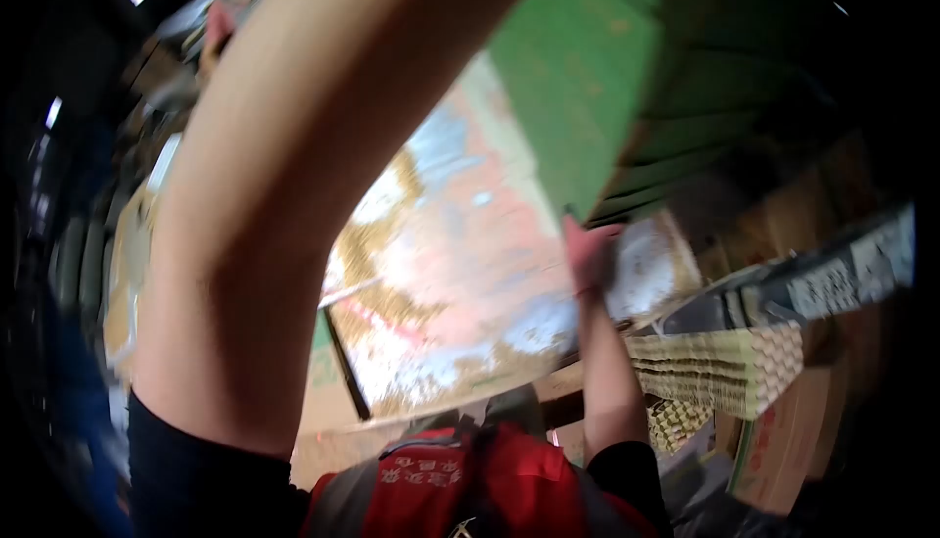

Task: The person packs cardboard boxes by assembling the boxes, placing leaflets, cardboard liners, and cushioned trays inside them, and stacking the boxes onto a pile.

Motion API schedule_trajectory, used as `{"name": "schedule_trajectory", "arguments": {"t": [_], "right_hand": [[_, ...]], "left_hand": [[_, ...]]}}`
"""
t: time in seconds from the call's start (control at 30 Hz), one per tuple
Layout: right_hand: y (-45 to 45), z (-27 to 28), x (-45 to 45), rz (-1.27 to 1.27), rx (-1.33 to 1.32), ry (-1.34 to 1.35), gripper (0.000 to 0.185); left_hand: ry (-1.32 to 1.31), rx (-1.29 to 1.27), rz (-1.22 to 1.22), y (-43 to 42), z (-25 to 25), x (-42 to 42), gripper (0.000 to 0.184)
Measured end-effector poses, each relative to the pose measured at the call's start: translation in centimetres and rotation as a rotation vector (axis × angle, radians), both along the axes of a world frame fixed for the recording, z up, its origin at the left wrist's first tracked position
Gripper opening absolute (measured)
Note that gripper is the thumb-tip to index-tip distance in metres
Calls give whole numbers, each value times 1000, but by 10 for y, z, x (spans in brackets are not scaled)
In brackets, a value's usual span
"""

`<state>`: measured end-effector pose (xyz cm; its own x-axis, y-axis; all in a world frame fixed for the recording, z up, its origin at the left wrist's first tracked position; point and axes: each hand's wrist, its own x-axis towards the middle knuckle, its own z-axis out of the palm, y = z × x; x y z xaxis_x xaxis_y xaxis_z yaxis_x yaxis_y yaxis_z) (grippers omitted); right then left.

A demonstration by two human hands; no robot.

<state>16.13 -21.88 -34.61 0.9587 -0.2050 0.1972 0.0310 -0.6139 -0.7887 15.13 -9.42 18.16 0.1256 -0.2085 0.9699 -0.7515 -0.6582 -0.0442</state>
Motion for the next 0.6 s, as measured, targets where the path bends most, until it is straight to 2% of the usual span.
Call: {"name": "schedule_trajectory", "arguments": {"t": [0.07,0.1,0.17,0.2,0.27,0.3,0.33,0.37,0.4,0.43,0.5,0.57,0.6], "right_hand": [[-3,-14,6,0,-31,-56,76],[-3,-29,11,24,60,32,76],[-3,-12,-21,178,404,66,75],[12,-13,-51,194,933,108,65],[65,35,-154,311,1574,165,51],[95,53,-214,555,1436,316,59],[125,70,-276,981,792,413,68],[151,83,-332,1383,368,360,76],[174,86,-384,1692,76,317,85],[198,70,-434,1878,-130,-200,95],[227,44,-505,1941,-636,-469,79],[241,33,-543,1729,-845,-724,69],[243,23,-551,1736,-855,-722,64]], "left_hand": [[25,-3,100,32,-29,-20,42],[63,-36,157,51,-46,-40,43],[104,-85,257,84,-69,-86,46],[107,-99,290,98,-74,-109,49],[480,9,374,158,-94,-175,49],[658,81,430,189,-104,-208,50],[388,62,552,233,-151,-254,53],[554,84,769,267,-188,-318,51],[795,-63,889,291,-222,-378,48],[976,-193,863,319,-257,-440,45],[1220,-492,1004,328,-310,-567,46],[1283,-579,1051,322,-368,-690,41],[1307,-632,1012,315,-384,-740,41]]}}
